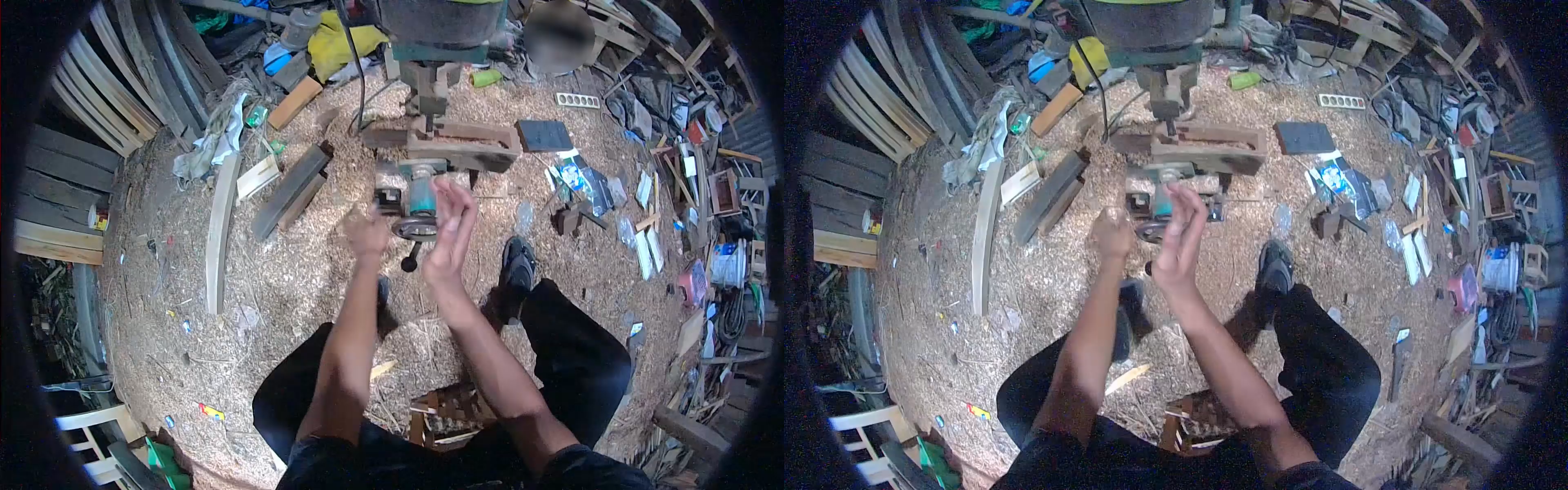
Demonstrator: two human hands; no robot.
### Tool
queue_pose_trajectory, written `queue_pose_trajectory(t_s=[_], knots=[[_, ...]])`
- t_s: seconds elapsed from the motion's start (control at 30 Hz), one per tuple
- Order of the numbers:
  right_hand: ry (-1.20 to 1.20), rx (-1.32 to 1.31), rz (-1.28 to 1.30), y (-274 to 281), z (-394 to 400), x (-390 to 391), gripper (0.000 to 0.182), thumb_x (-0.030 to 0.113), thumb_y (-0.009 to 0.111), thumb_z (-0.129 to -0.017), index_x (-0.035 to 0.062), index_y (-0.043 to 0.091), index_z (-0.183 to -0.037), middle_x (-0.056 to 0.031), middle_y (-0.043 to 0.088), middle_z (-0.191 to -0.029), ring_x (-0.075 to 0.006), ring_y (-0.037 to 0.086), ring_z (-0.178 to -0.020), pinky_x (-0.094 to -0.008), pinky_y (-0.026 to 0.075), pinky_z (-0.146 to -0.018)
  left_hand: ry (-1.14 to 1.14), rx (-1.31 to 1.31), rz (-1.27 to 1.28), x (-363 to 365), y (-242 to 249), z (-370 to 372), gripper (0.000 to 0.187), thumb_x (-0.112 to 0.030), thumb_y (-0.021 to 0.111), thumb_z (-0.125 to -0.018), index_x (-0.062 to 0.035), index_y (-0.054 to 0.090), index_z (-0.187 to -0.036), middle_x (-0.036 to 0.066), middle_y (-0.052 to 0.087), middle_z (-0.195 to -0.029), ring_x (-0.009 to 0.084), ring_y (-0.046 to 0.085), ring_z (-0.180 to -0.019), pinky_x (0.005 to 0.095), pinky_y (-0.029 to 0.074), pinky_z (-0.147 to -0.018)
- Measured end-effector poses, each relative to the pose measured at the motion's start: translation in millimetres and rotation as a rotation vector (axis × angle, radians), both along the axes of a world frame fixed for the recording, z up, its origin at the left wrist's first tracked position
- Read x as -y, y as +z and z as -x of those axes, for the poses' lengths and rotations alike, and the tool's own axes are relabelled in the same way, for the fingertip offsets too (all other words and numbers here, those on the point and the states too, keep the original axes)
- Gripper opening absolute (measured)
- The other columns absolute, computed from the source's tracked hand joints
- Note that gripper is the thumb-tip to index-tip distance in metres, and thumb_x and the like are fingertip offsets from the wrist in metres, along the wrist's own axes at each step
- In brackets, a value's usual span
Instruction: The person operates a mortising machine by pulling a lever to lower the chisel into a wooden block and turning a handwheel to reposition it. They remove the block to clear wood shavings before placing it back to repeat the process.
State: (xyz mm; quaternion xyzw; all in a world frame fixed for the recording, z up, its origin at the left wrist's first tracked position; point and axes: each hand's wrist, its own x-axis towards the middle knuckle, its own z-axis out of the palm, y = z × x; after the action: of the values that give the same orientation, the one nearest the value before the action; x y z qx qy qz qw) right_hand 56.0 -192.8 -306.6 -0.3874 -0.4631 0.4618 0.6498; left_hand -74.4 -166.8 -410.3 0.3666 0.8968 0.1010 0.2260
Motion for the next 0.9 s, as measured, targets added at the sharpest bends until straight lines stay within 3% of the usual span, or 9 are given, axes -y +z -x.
queue_pose_trajectory(t_s=[0.03,0.13,0.23,0.43,0.5,0.6,0.73,0.83,0.9], knots=[[-0.035,0.11,-0.019,12,-3,-1,0.055,0.045,0.03,-0.105,-0.0006,0.034,-0.136,-0.0212,0.042,-0.136,-0.0307,0.04,-0.132,-0.0392,0.03,-0.112,0.064,-0.134,0.213,9,-4,10,0.057,-0.041,0.035,-0.102,-0.0052,0.039,-0.146,0.02,0.037,-0.149,0.0367,0.032,-0.14,0.045,0.023,-0.117],[-0.194,0.306,0.341,-31,-25,-22,0.057,0.045,0.027,-0.105,-0.0029,0.033,-0.137,-0.0213,0.043,-0.134,-0.0311,0.046,-0.122,-0.042,0.034,-0.106,0.188,0.307,-0.331,4,-5,25,0.056,-0.039,0.039,-0.101,-0.0052,0.039,-0.145,0.022,0.038,-0.148,0.0361,0.036,-0.138,0.0436,0.024,-0.116],[-0.124,0.256,0.39,-82,-13,-21,0.062,0.048,0.02,-0.105,-0.0022,0.031,-0.139,-0.0214,0.043,-0.137,-0.0318,0.04,-0.13,-0.0422,0.028,-0.111,-0.06,0.503,-0.725,-14,15,-33,0.055,-0.041,0.04,-0.101,-0.0036,0.044,-0.141,0.025,0.043,-0.142,0.0373,0.04,-0.134,0.0445,0.029,-0.113],[-0.042,0.127,0.15,-21,-24,-31,0.06,0.049,0.023,-0.105,0.0001,0.034,-0.138,-0.0239,0.047,-0.134,-0.0313,0.042,-0.131,-0.041,0.027,-0.113,0.186,0.172,-0.407,17,-49,17,0.046,-0.036,0.04,-0.102,-0.0006,0.057,-0.124,0.021,0.056,-0.128,0.0344,0.052,-0.12,0.0433,0.037,-0.104],[-0.116,0.19,0.331,-49,-37,-44,0.057,0.046,0.026,-0.106,0.0,0.038,-0.136,-0.0214,0.052,-0.13,-0.0295,0.047,-0.127,-0.0392,0.032,-0.11,0.185,0.418,-0.659,12,-14,-1,0.042,-0.034,0.042,-0.102,-0.0001,0.06,-0.119,0.02,0.06,-0.121,0.0323,0.056,-0.112,0.0416,0.04,-0.1],[-0.074,0.252,0.215,-97,-30,-53,0.046,0.038,0.033,-0.106,-0.0017,0.055,-0.114,-0.0177,0.057,-0.112,-0.0273,0.055,-0.106,-0.0387,0.041,-0.095,0.009,0.587,-0.814,-8,33,-43,0.039,-0.032,0.043,-0.101,0.0014,0.062,-0.11,0.017,0.064,-0.107,0.0282,0.059,-0.101,0.0389,0.044,-0.093],[-0.155,0.344,0.13,-90,-20,-55,0.045,0.04,0.039,-0.103,0.0004,0.061,-0.103,-0.0164,0.062,-0.096,-0.0318,0.059,-0.093,-0.0418,0.044,-0.086,-0.09,0.53,-0.991,-13,31,-53,0.036,-0.026,0.04,-0.099,0.0024,0.063,-0.099,0.012,0.064,-0.096,0.0226,0.06,-0.089,0.0359,0.046,-0.085],[-0.174,0.659,-0.01,-58,-11,-55,0.045,0.041,0.04,-0.102,0.0023,0.063,-0.098,-0.015,0.064,-0.094,-0.0301,0.059,-0.088,-0.0408,0.045,-0.081,0.117,0.904,-1.053,-13,-13,-40,0.033,-0.02,0.037,-0.093,0.001,0.062,-0.097,0.01,0.063,-0.096,0.0202,0.059,-0.087,0.0334,0.047,-0.083],[-0.151,0.729,-0.065,-45,-6,-53,0.043,0.04,0.041,-0.101,0.0031,0.063,-0.096,-0.0142,0.064,-0.092,-0.0289,0.058,-0.085,-0.0404,0.044,-0.078,0.048,1.05,-0.963,-13,-30,-22,0.032,-0.018,0.036,-0.091,-0.0009,0.061,-0.102,0.009,0.062,-0.096,0.0191,0.058,-0.089,0.0316,0.047,-0.084]])
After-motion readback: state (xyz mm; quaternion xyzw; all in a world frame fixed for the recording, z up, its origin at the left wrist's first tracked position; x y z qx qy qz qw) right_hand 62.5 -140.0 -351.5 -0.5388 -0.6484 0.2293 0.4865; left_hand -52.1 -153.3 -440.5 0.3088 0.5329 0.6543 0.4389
